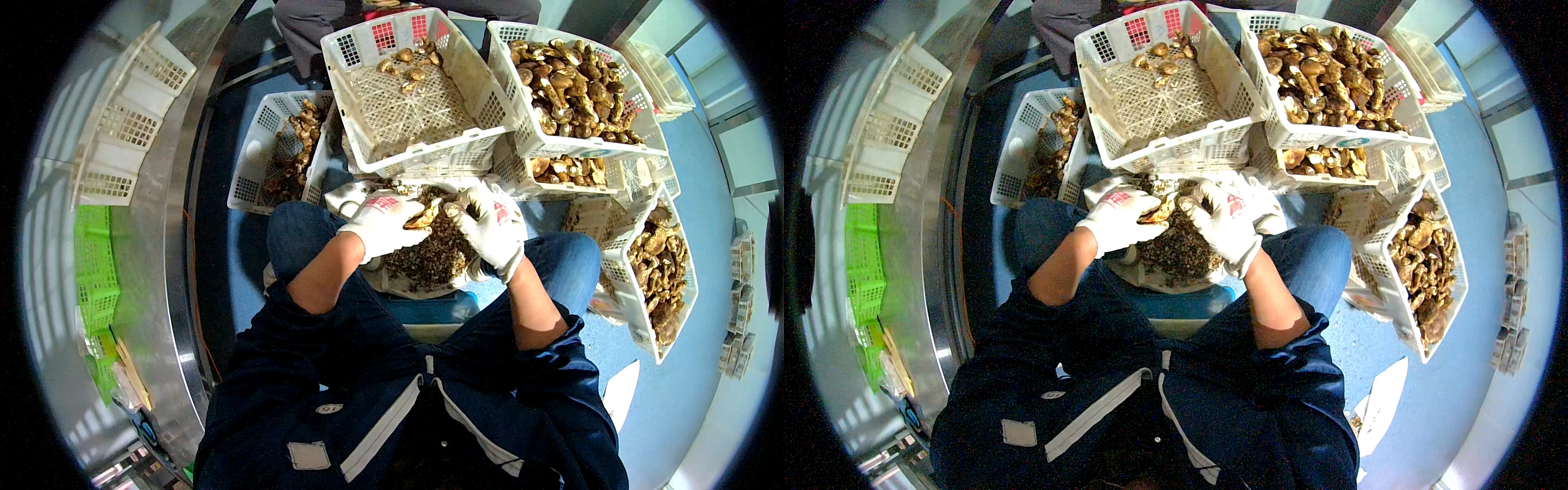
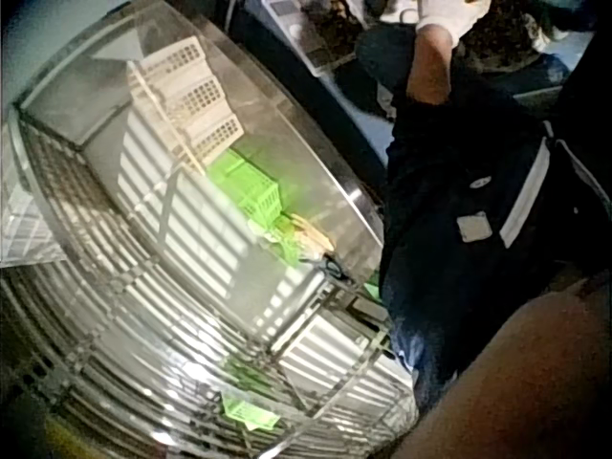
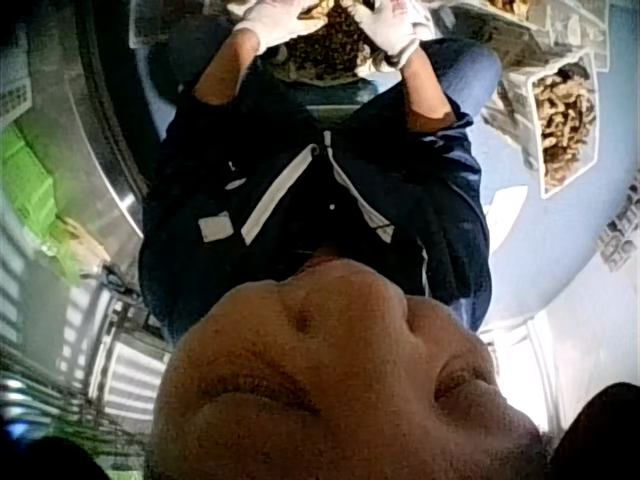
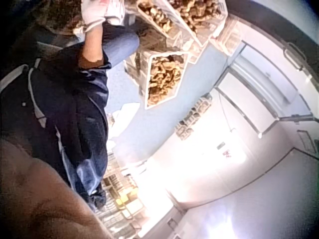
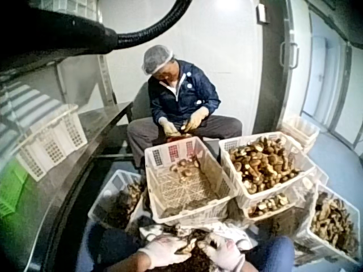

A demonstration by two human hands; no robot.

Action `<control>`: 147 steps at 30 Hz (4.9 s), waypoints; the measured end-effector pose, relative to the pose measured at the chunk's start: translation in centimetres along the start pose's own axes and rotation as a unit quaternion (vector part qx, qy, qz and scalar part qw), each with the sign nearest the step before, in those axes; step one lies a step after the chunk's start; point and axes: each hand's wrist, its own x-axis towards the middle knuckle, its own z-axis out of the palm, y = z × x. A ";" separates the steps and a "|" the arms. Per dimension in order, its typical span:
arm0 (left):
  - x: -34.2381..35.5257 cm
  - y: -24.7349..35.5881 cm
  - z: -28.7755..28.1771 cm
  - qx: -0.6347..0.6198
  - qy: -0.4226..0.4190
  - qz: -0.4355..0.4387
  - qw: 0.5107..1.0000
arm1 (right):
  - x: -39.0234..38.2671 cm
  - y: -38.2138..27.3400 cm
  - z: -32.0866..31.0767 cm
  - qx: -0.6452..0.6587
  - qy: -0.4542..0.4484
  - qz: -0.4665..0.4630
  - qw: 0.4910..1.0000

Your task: The person sits on the floor and sorts mushrooms from one crate into others based on size or type, handling them by hand and clearing debris.

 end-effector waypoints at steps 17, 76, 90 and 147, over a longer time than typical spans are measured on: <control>-0.1 1.0 -0.8 -0.048 0.016 0.012 0.999 | 0.1 3.1 1.3 0.181 0.030 0.089 0.979; 0.2 0.2 -0.1 -0.020 0.103 0.065 0.992 | -0.7 3.1 1.2 0.069 0.065 -0.048 0.994; 0.5 0.8 -0.5 -0.007 0.051 0.046 0.998 | -0.3 1.9 0.7 0.067 0.091 -0.025 0.993; -0.8 0.3 0.9 -0.361 0.162 0.171 0.902 | 0.4 -0.6 -1.1 0.275 0.058 0.110 0.953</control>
